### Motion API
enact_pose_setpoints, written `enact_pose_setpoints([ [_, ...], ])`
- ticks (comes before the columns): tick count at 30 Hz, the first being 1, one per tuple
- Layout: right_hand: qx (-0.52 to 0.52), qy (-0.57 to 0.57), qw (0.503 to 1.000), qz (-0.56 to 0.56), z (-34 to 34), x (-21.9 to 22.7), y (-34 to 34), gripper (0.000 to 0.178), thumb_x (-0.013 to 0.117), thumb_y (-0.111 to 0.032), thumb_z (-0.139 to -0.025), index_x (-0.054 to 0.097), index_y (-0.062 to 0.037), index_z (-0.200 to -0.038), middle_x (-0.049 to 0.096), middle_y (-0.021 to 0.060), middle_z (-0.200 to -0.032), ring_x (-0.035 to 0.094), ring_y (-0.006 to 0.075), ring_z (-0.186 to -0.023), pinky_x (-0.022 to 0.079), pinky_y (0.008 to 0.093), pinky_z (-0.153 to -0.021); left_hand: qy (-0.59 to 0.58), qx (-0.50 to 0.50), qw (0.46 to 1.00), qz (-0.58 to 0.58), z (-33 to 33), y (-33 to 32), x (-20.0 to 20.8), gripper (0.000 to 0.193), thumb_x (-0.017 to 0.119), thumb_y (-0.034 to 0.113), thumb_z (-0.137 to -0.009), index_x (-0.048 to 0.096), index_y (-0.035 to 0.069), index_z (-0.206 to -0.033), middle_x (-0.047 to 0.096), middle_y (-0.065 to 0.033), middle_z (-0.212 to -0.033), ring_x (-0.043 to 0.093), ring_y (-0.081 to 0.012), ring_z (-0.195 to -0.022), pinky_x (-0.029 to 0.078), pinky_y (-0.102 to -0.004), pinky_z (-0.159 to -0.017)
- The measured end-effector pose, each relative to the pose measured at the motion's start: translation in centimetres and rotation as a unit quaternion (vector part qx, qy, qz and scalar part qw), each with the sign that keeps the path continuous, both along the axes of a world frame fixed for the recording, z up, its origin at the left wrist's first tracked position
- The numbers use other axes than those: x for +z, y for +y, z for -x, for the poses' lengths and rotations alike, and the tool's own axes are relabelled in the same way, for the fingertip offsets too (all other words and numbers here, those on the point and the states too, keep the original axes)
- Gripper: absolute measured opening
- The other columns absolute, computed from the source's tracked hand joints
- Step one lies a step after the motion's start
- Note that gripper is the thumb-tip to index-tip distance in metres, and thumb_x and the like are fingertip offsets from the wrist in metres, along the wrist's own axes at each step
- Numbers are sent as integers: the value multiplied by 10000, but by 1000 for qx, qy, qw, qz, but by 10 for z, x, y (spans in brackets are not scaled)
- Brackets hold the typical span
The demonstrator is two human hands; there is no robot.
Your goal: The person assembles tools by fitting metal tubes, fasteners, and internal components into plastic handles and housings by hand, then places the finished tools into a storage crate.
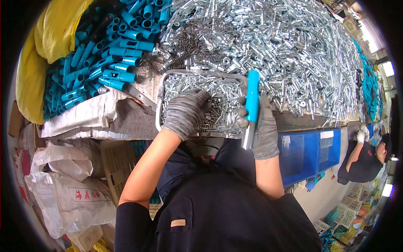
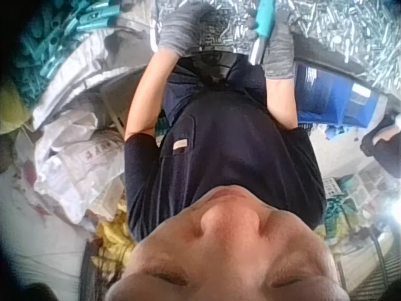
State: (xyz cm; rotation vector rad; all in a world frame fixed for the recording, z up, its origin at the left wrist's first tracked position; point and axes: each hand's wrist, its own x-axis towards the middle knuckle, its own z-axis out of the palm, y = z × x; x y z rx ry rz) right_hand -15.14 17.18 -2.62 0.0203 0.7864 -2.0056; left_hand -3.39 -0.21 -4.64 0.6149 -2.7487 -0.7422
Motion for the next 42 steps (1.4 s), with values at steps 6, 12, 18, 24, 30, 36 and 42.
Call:
enact_pose_setpoints([
  [6, 111, 81, 985, -101, -11, -9, 4, 496, 593, -457, -904, 560, -19, -1135, 624, 79, -825, 585, 126, -599, 477, 230, -480, -25, 81, 987, -139, -2, -8, 27, 328, 750, 327, -776, 700, 29, -905, 688, -165, -806, 672, -297, -770, 511, -371, -726],
  [12, 122, 123, 971, -163, -32, 7, -9, 415, 607, -448, -898, 576, -64, -1054, 607, 88, -667, 574, 152, -510, 458, 245, -433, 254, 5, 888, -385, -8, 12, 29, 139, 748, 65, -796, 688, 29, -915, 663, -18, -816, 621, -104, -738, 511, -275, -660],
  [18, 127, 89, 984, -90, -35, -4, -8, 518, 592, -347, -930, 458, -79, -1354, 630, 77, -823, 638, 170, -605, 520, 267, -457, 225, 52, 807, -543, -6, 33, 34, 119, 758, 69, -785, 671, 50, -864, 650, -18, -794, 599, -92, -735, 495, -234, -690],
  [24, 115, 104, 986, -55, -33, -3, -6, 531, 593, -347, -930, 447, -83, -1366, 639, 84, -843, 637, 167, -606, 504, 265, -450, 181, 77, 742, -641, -6, 30, 39, 106, 746, 100, -812, 659, 49, -845, 652, -27, -773, 591, -90, -683, 483, -237, -628],
  [30, 87, 105, 990, -38, -30, 4, -8, 515, 591, -338, -932, 459, -78, -1357, 649, 80, -861, 636, 159, -602, 505, 256, -446, 291, 98, 799, -517, -5, 41, 38, 129, 737, 96, -821, 674, 15, -900, 660, -45, -782, 597, -85, -679, 486, -234, -601],
  [36, 87, 148, 984, -52, -33, 6, -8, 510, 592, -346, -931, 471, -80, -1349, 642, 67, -864, 632, 143, -608, 509, 247, -450, 239, 46, 727, -641, -4, 41, 44, 150, 707, 56, -832, 614, 4, -938, 638, -57, -733, 602, -108, -598, 468, -236, -528],
  [42, 123, 225, 964, -69, -37, 14, -7, 506, 587, -371, -930, 486, -51, -1309, 617, 62, -832, 598, 122, -597, 492, 240, -467, 124, -35, 700, -703, -7, 17, 44, 141, 698, 171, -861, 631, 56, -907, 621, -20, -721, 594, -93, -679, 454, -224, -600],
])
